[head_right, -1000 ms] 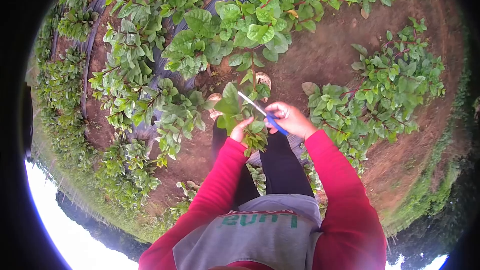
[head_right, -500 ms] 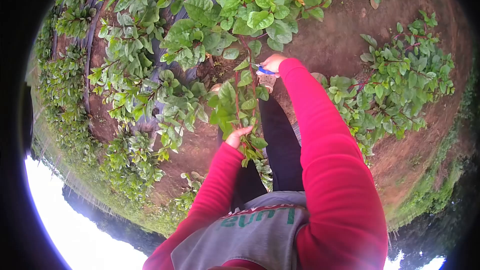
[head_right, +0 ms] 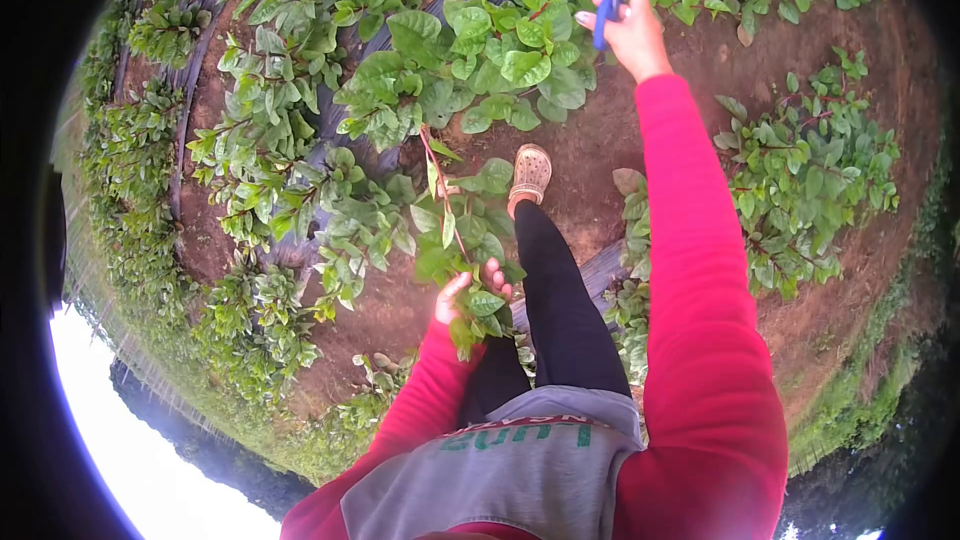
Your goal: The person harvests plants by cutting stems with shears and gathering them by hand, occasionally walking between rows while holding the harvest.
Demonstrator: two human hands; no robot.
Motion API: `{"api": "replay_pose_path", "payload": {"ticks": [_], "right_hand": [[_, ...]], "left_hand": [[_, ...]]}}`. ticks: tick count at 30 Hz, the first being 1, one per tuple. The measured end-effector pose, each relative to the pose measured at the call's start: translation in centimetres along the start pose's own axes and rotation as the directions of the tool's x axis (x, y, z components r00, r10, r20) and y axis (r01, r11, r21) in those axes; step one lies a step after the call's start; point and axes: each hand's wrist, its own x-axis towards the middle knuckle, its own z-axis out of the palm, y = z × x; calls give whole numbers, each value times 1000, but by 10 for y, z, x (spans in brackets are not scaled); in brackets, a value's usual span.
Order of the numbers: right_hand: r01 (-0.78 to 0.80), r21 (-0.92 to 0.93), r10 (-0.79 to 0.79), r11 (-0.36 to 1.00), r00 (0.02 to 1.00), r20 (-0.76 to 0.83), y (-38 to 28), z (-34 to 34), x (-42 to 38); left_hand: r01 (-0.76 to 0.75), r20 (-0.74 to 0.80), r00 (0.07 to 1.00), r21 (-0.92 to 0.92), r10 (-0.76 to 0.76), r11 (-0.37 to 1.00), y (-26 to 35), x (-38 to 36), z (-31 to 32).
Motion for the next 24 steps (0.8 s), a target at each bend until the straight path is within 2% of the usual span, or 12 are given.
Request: {"api": "replay_pose_path", "payload": {"ticks": [3,6,8,12,13,14,16,17,19,20,22,24], "right_hand": [[-102,-104,120,989,975,186,-19,44,30],[30,-201,14,979,976,216,-38,84,14],[89,-252,-22,964,966,259,-77,103,-36],[202,-281,-32,938,859,510,-118,126,-151],[265,-249,-89,932,830,551,-113,133,-177],[324,-212,-146,922,798,585,-102,140,-200],[316,-264,-68,911,748,661,-80,144,-235],[313,-266,-64,912,748,661,-75,143,-236],[-51,-199,185,979,640,746,-65,136,-238],[-373,-11,252,928,606,755,-38,138,-241],[-601,-199,566,774,516,643,-63,133,-198],[-231,-290,355,929,779,517,-1,131,-168]], "left_hand": [[-63,41,997,-43,65,997,8,4,31],[-46,182,981,-108,65,993,24,17,31],[-79,222,969,-123,105,989,33,28,30],[-3,228,973,-172,43,985,56,37,47],[-157,72,986,56,153,986,59,34,49],[-162,73,985,47,158,986,66,33,43],[-229,206,964,327,167,917,83,36,25],[-69,132,990,185,45,980,87,35,23],[-59,61,997,224,46,973,98,36,8],[-47,-10,999,265,51,963,103,35,-3],[-85,-10,996,260,91,962,110,34,-12],[-128,-6,991,203,132,971,112,31,-13]]}}
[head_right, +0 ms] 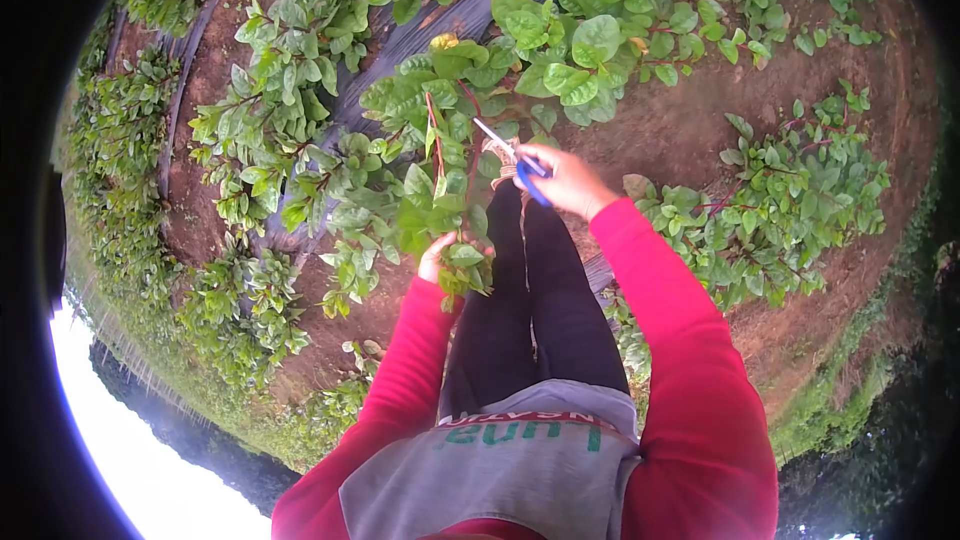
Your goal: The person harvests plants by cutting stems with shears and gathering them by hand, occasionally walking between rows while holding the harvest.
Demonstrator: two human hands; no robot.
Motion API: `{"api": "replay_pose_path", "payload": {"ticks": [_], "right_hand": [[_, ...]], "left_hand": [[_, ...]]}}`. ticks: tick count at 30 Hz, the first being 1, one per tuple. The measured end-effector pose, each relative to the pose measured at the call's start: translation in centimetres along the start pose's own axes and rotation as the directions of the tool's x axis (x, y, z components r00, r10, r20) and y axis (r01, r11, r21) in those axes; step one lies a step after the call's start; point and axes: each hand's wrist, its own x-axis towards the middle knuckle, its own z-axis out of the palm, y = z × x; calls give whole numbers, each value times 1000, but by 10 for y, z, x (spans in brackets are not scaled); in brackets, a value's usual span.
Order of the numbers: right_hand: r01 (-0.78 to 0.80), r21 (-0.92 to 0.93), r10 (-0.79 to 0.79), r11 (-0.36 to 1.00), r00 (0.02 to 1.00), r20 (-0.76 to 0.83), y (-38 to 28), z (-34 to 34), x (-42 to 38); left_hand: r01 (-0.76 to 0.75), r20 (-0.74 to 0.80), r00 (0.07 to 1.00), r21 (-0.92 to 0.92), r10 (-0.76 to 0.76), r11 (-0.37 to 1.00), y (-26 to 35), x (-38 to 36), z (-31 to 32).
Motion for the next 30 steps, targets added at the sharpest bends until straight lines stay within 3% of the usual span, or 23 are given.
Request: {"api": "replay_pose_path", "payload": {"ticks": [2,4,5,8,10,11,12,14,17,18,19,20,21,22,23,24,25,26,27,28,30], "right_hand": [[-228,-359,239,905,971,-14,2,-22,41],[-298,-269,328,916,942,70,33,-21,87],[-246,-291,290,925,949,120,50,-17,111],[-160,-587,357,794,904,236,-12,-9,134],[-156,-708,355,688,924,142,-1,10,142],[-236,-658,373,715,925,73,7,15,142],[-146,-667,297,731,948,118,-5,10,131],[-255,-511,319,821,947,41,-2,0,105],[-187,-366,176,912,982,-64,46,-33,48],[-277,-204,250,939,957,-149,104,-44,33],[-324,-124,293,938,931,-217,96,-69,5],[-390,167,423,906,856,-297,121,-92,-13],[-202,553,473,808,782,-407,138,-113,-28],[-62,646,501,761,688,-524,145,-139,-37],[-46,592,498,805,593,-632,150,-166,-38],[-81,553,501,829,545,-672,150,-195,-35],[-97,518,490,850,505,-711,149,-217,-26],[-34,486,419,874,560,-715,159,-238,-11],[-63,409,359,910,614,-703,156,-256,10],[-107,403,380,909,608,-697,158,-267,34],[9,555,409,832,665,-624,173,-281,82]], "left_hand": [[21,-14,1000,-6,-21,1000,6,-6,3],[58,26,998,29,-59,998,10,-10,-1],[84,14,996,8,-84,996,11,-14,3],[152,4,988,-17,-152,988,14,-21,19],[167,83,983,-4,-166,986,12,-18,21],[183,103,978,2,-182,983,10,-19,28],[194,122,973,8,-194,981,9,-20,33],[221,127,965,62,-228,973,2,-23,37],[279,120,952,50,-283,959,-28,-25,40],[293,112,948,55,-298,954,-42,-24,37],[313,134,940,38,-315,949,-56,-20,39],[390,109,913,54,-393,919,-68,-17,41],[437,112,893,12,-435,900,-82,-12,42],[483,111,871,-30,-478,875,-98,-7,43],[470,67,882,-53,-467,881,-115,0,44],[464,160,876,-28,-454,885,-129,11,53],[447,98,890,1,-445,895,-142,21,56],[429,37,902,30,-430,903,-154,33,58],[424,23,906,-3,-424,906,-165,42,67],[415,-31,908,-65,-418,907,-175,51,70],[390,-91,914,-66,-395,918,-190,68,82]]}}
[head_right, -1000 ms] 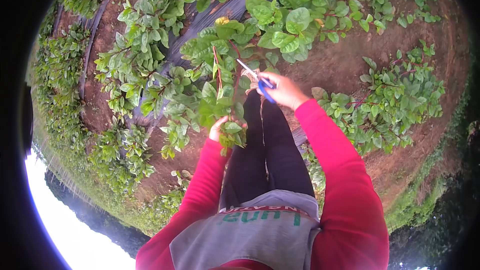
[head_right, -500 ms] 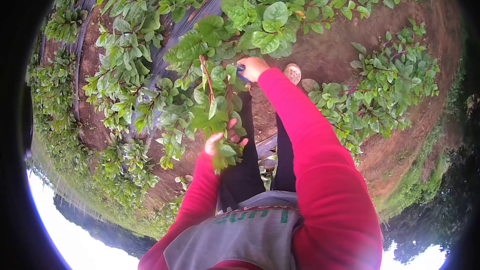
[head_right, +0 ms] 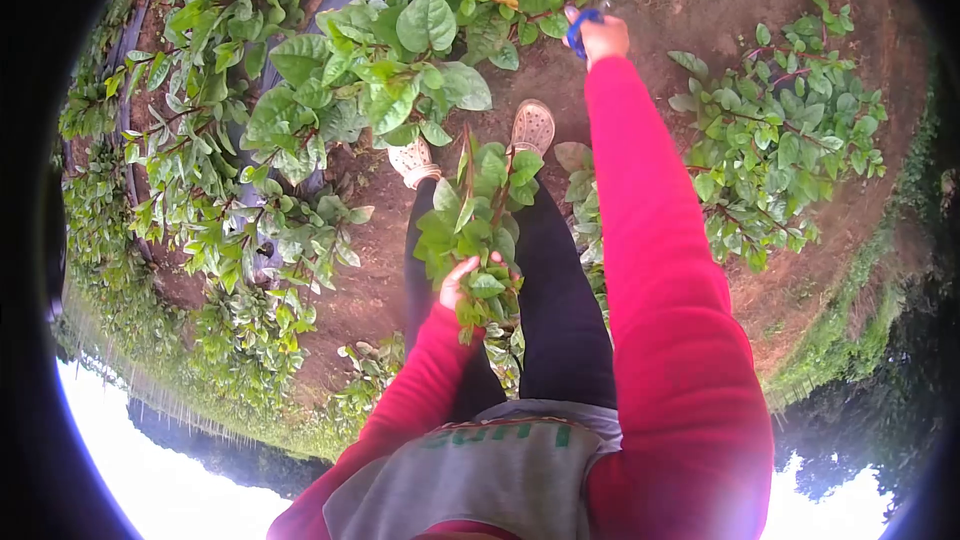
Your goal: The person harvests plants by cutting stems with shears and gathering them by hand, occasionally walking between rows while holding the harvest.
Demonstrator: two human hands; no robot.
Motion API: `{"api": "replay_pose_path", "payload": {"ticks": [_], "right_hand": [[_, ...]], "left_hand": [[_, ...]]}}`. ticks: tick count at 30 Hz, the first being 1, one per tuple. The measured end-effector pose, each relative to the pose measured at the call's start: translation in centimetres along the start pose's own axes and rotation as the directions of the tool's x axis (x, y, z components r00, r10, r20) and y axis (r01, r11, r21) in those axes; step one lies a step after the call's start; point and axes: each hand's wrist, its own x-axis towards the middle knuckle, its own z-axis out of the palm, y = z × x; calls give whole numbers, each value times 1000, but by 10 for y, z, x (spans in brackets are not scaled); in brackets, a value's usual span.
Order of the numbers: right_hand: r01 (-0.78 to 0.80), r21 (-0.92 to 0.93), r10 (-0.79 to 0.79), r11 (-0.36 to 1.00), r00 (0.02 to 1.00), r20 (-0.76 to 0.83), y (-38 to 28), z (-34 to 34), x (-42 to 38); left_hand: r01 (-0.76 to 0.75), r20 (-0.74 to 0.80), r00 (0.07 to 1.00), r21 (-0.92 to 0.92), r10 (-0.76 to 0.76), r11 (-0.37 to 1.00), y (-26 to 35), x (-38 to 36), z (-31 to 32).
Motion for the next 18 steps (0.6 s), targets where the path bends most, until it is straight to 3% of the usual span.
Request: {"api": "replay_pose_path", "payload": {"ticks": [1,2,4,6,8,9,10,12,14,15,16,18], "right_hand": [[-83,-21,82,996,995,-65,8,11,27],[-33,88,39,996,997,-64,10,16,34],[58,132,-45,990,994,-98,26,14,33],[119,133,-104,984,988,-114,28,-4,-11],[27,223,-32,974,999,17,24,-31,-75],[31,173,-36,984,999,24,24,-43,-110],[62,-46,-58,997,995,86,21,-57,-147],[48,-99,-21,994,966,258,28,-76,-210],[142,-201,-52,969,917,397,26,-79,-270],[317,-307,-150,897,873,465,23,-79,-291],[483,-390,-231,784,810,540,18,-78,-306],[586,-434,-241,684,743,624,7,-74,-324]], "left_hand": [[-20,24,1000,-6,20,1000,-4,11,-3],[-40,30,999,-27,40,999,-8,19,-6],[-109,-14,994,55,110,993,-13,19,8],[-92,45,995,-7,92,996,-14,27,1],[-67,127,989,-69,75,995,-12,32,11],[-78,151,985,-65,87,995,-12,32,23],[-90,173,980,-66,101,994,-14,33,31],[-74,214,973,-49,83,996,-14,39,41],[-110,265,959,37,96,993,-12,41,45],[-122,174,977,-13,122,992,-10,52,26],[-129,179,975,-14,130,992,-12,48,29],[-178,142,973,-26,180,984,-17,39,33]]}}
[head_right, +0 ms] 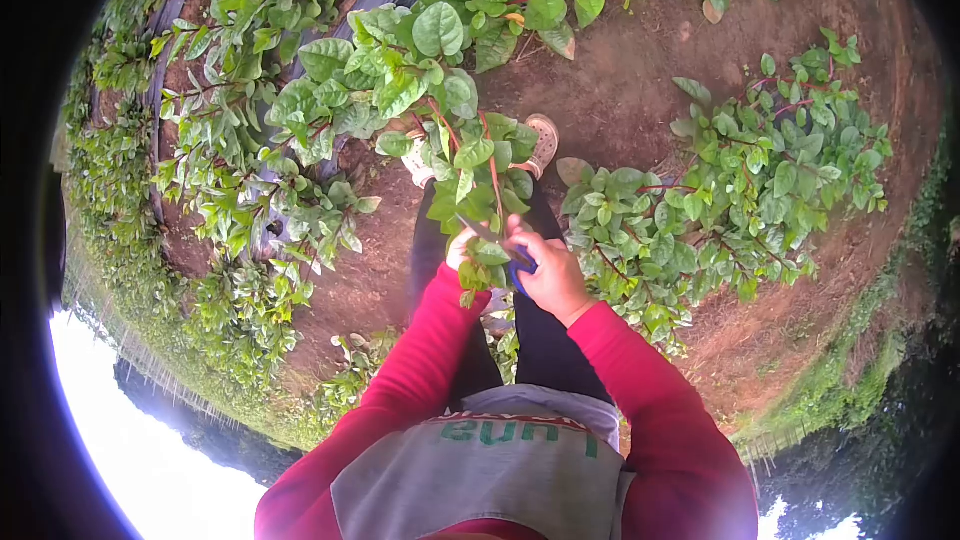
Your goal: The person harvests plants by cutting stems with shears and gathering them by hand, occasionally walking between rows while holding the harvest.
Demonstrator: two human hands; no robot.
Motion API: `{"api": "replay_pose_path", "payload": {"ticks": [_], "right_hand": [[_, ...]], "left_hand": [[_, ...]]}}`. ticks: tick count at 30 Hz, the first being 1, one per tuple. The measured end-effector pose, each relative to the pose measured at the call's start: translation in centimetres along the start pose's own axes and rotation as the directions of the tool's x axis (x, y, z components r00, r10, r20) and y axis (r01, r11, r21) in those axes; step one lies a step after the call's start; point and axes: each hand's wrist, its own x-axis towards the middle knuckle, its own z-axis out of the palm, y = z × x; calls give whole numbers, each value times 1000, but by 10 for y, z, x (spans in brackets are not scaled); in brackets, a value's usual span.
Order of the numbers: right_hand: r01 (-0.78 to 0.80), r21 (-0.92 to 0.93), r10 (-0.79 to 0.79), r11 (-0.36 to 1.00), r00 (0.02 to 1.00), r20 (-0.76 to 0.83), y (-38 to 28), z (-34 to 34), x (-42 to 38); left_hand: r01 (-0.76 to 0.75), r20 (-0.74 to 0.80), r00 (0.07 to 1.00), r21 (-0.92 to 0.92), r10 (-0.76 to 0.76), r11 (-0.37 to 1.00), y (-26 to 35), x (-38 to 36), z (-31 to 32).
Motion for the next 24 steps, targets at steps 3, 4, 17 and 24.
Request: {"api": "replay_pose_path", "payload": {"ticks": [3,4,17,24], "right_hand": [[-50,200,18,979,987,160,4,1,0],[-121,330,32,936,965,262,6,1,2],[-575,206,252,792,615,747,96,66,208],[-266,-278,374,923,452,810,128,156,228]], "left_hand": [[67,64,996,44,-69,997,13,-17,-40],[98,-24,995,90,-96,991,16,-29,-46],[40,-111,994,237,-14,971,28,-158,-109],[91,-127,990,290,-56,953,34,-174,-112]]}}
